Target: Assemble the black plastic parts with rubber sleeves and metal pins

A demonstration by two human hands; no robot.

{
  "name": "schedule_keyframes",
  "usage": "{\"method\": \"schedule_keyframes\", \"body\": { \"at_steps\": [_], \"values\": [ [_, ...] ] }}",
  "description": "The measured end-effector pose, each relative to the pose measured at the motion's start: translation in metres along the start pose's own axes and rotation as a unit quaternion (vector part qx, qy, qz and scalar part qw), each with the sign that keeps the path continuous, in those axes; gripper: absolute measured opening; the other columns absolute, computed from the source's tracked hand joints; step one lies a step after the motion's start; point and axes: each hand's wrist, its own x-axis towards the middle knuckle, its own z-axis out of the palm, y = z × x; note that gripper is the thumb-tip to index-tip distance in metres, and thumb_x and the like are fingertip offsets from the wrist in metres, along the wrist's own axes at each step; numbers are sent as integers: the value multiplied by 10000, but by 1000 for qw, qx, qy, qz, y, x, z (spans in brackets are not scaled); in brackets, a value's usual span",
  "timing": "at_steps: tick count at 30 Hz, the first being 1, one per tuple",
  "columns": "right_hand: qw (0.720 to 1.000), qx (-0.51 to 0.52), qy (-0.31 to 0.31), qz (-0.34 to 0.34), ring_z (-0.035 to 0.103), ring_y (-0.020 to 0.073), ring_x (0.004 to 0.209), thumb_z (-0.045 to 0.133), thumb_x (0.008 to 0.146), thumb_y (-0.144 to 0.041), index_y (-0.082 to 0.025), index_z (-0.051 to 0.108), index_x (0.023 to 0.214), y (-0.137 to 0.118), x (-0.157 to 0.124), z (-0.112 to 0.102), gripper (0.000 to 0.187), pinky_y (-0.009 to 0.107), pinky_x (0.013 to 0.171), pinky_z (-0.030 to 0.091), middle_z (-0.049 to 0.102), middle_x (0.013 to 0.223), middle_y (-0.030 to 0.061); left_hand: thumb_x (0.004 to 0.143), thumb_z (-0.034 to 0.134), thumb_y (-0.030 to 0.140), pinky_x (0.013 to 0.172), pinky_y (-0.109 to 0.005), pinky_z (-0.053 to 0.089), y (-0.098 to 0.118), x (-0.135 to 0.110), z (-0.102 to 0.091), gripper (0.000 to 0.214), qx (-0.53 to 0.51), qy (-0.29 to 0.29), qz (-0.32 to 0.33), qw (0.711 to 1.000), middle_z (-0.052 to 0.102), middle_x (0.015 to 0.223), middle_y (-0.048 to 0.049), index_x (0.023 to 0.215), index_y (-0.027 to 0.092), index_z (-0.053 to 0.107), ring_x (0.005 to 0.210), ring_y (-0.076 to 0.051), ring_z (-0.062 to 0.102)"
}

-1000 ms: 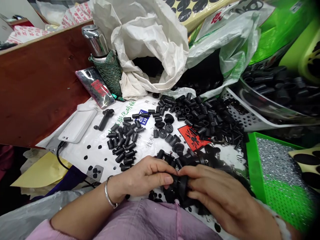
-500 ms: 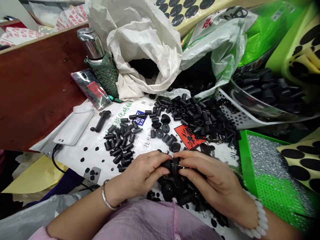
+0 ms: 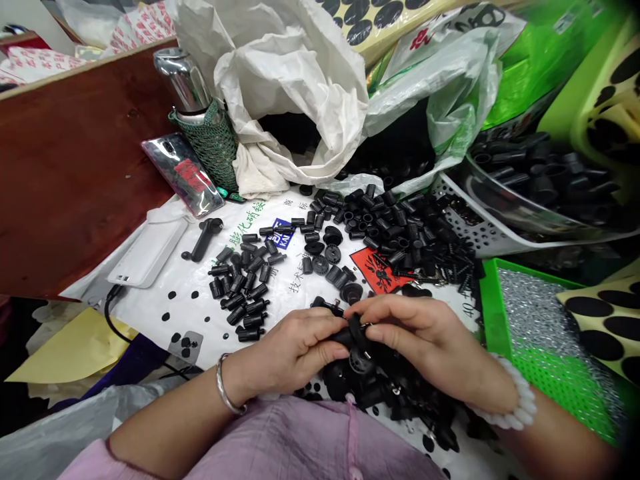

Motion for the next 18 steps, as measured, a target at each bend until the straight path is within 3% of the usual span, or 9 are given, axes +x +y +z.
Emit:
{"method": "schedule_keyframes", "body": {
  "at_steps": [4,8,10,15,18],
  "values": [
    [998,-49,33,-1,638,109,813,490,840,-162,-194,575,923,-2,0,3,122,210,722,525,675,935,21,888,437,224,638,-205,382,-3,2,-3,190,-40,28,-38,998,514,756,-27,971,108,561,689,-116,479],
    [981,-168,34,-85,579,171,1012,509,844,-253,-153,402,1239,-4,-6,9,422,304,841,509,596,1142,102,889,431,240,650,-211,402,-6,2,-3,211,-82,57,-67,993,526,779,-28,1002,118,561,703,-119,497],
    [970,-208,24,-121,545,187,1072,501,849,-244,-144,398,1248,-3,-6,9,424,334,886,489,575,1174,118,890,429,240,646,-210,404,-6,1,-3,205,-88,55,-67,992,527,775,-27,985,119,565,698,-117,502],
    [972,-190,26,-138,602,134,958,467,867,-197,-148,480,1162,1,-2,6,300,246,829,520,638,1051,83,884,446,242,639,-218,400,-5,2,-4,197,-32,51,-29,998,526,754,-38,932,102,577,692,-124,494],
    [954,-240,54,-173,600,162,980,481,852,-167,-126,475,1186,5,-6,10,336,288,840,524,637,1068,106,881,448,236,641,-226,407,-5,2,-6,215,-25,62,-9,998,542,757,-46,985,96,574,689,-129,501]
  ]
}}
